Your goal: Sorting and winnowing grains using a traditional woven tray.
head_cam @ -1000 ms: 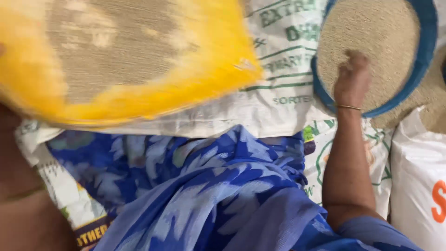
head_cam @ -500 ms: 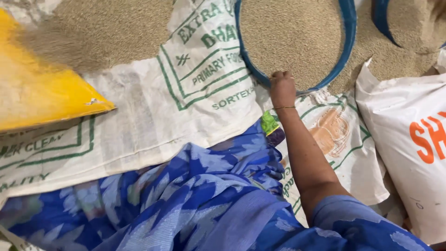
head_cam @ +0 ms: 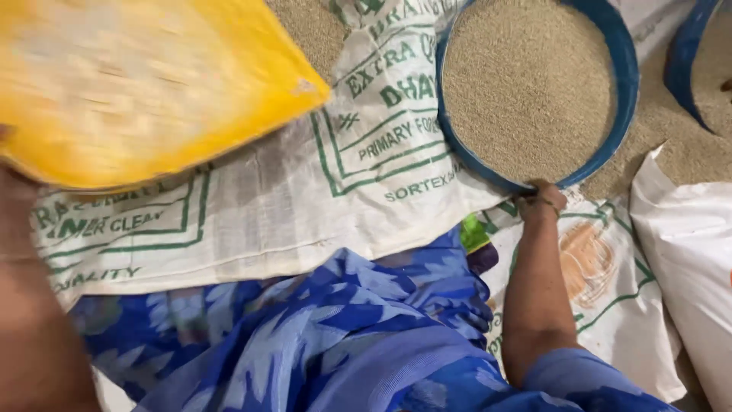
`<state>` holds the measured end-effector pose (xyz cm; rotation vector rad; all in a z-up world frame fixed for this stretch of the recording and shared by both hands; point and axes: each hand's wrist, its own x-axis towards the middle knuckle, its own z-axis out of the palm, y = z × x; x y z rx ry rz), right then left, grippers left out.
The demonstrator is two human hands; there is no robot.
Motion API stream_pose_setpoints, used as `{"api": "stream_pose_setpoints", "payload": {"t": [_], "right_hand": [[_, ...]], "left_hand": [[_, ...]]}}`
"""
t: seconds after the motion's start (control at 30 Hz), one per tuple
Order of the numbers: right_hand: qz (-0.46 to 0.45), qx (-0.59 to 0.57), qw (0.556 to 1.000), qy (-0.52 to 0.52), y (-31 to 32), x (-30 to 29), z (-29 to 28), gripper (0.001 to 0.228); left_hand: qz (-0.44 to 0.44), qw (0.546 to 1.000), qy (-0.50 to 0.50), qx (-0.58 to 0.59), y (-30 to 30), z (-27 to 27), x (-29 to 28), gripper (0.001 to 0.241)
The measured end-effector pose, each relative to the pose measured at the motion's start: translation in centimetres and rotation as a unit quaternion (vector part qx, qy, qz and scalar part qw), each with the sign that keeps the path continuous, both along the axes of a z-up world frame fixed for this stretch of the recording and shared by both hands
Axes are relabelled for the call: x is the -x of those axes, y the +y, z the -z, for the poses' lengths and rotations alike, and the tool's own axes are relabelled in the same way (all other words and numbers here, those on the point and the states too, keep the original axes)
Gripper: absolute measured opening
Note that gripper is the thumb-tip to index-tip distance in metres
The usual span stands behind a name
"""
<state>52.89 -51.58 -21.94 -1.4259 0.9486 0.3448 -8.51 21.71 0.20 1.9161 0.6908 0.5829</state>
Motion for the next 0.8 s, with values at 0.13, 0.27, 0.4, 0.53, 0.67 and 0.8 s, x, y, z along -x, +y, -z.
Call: {"api": "stream_pose_setpoints", "payload": {"t": [0.13, 0.27, 0.4, 0.53, 0.67, 0.8], "right_hand": [[-0.115, -0.095, 0.986, -0.079, -6.0, -4.0, 5.7, 0.008], [-0.029, -0.154, 0.983, -0.097, -1.3, 0.6, 0.5, 0.015], [0.013, -0.214, 0.969, -0.125, 2.5, 5.2, -4.5, 0.015], [0.028, -0.281, 0.928, -0.244, -7.7, 5.5, 6.0, 0.016], [-0.003, -0.297, 0.939, -0.176, -12.9, 9.6, 1.4, 0.019], [-0.111, -0.459, 0.849, -0.236, -20.1, 12.5, 2.4, 0.017]], "left_hand": [[0.031, 0.999, 0.012, -0.027, -1.4, 3.2, -8.0, 0.020], [0.048, 0.996, 0.032, -0.065, -2.6, 8.9, -18.8, 0.020], [0.038, 0.993, 0.060, -0.097, -17.7, 15.3, -39.1, 0.020], [0.121, 0.991, 0.001, 0.064, -29.0, 7.7, -52.5, 0.055], [0.121, 0.983, 0.123, 0.069, -31.4, 9.8, -59.3, 0.065], [0.175, 0.937, 0.300, 0.048, -32.1, 11.7, -61.1, 0.030]]}}
